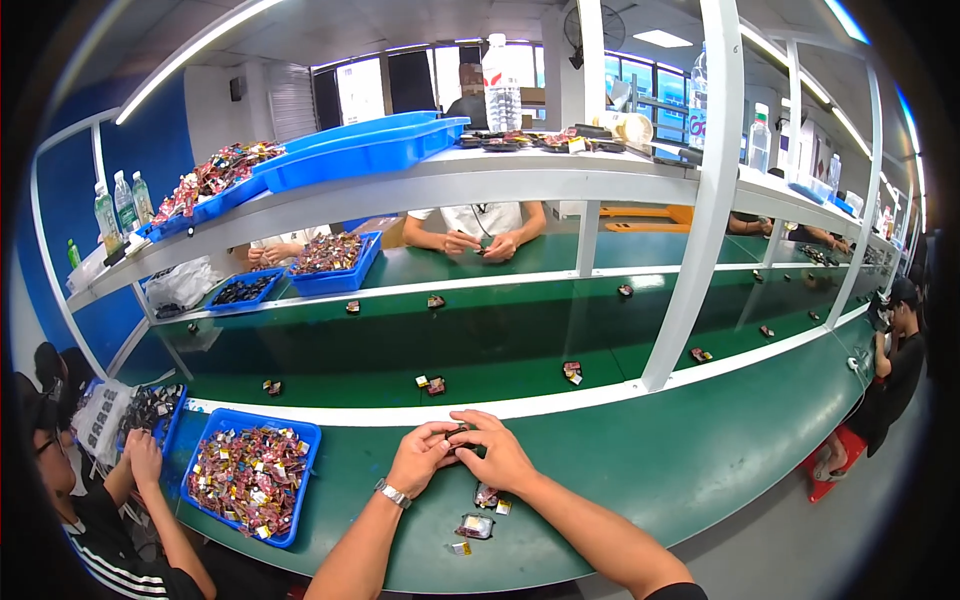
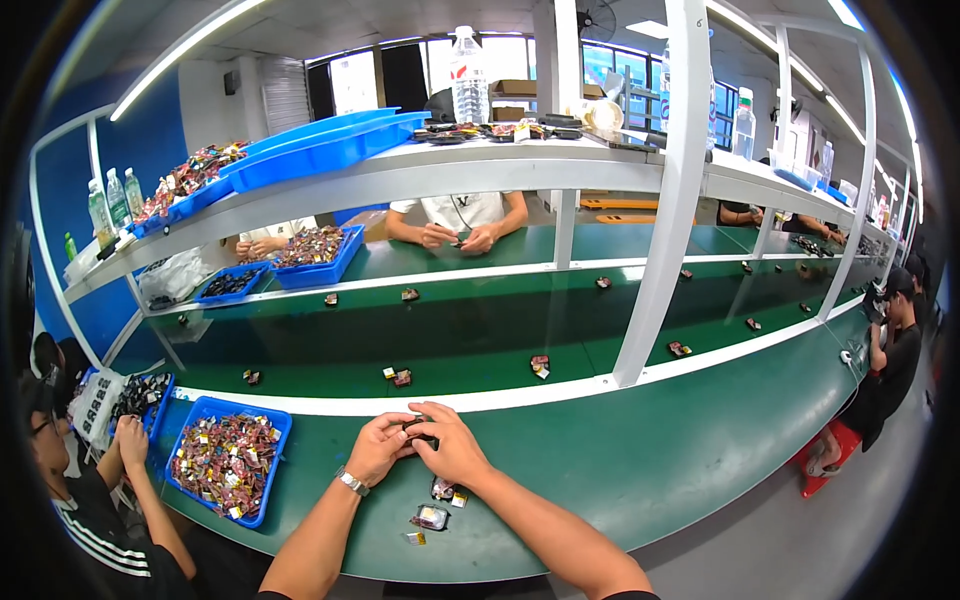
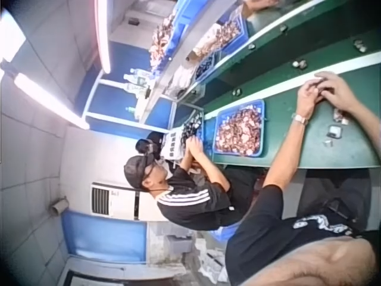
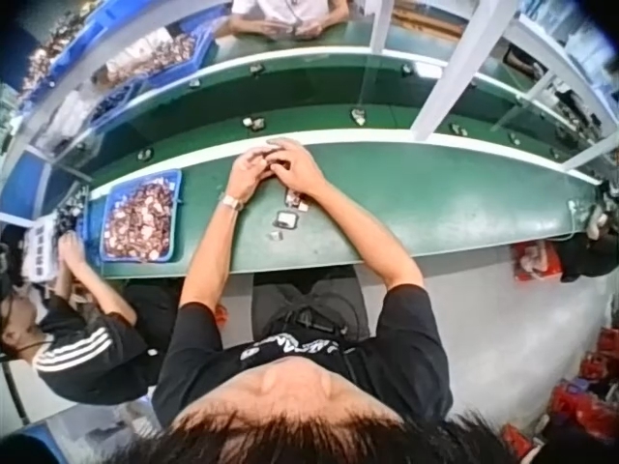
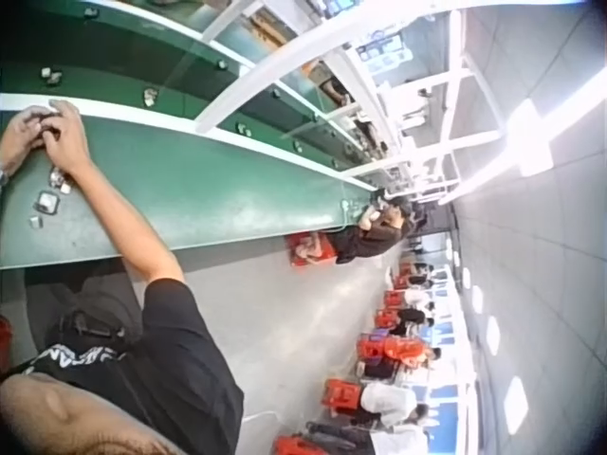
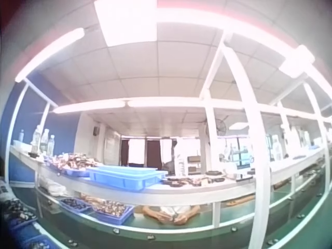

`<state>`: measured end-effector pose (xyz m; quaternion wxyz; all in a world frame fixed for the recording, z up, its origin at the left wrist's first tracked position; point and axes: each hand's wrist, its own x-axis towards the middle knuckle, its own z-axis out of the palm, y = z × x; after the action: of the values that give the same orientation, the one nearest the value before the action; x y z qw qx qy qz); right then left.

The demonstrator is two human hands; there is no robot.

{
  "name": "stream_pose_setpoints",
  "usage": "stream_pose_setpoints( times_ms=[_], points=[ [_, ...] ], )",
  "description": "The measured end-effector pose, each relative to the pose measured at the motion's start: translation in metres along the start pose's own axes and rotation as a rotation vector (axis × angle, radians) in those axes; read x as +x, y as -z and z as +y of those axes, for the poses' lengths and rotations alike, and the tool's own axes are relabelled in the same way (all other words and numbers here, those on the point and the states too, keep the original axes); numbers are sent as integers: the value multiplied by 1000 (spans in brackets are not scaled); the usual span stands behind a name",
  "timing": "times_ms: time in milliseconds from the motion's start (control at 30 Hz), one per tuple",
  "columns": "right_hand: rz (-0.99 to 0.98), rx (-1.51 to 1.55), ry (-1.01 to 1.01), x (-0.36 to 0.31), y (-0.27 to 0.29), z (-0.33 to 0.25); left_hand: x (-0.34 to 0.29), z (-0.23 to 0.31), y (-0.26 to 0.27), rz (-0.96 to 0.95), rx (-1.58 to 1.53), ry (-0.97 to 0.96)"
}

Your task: The recorder sorts small electronic components from a communal tray onto a moving conveyor belt in a factory setting.

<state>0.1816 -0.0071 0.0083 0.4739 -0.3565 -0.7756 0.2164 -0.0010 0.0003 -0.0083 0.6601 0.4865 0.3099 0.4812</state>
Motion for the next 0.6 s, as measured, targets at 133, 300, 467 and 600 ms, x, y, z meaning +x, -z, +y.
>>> stream_pose_setpoints(
  times_ms=[133, 300, 467, 600],
  points=[
    [-37, 26, -10, 1, 1, -3, -3, 1, 0, 45, -5, -9],
    [74, -125, 30, 1, 8, -7, 0, 5, -10, 27, -9, 14],
    [171, -184, 156, 7, 1, -8, 0, 7, -8, 26, 25, 46],
    [163, -279, 168, 6, -2, -5, -1, 9, -9, 23, 13, 62]
  ],
)
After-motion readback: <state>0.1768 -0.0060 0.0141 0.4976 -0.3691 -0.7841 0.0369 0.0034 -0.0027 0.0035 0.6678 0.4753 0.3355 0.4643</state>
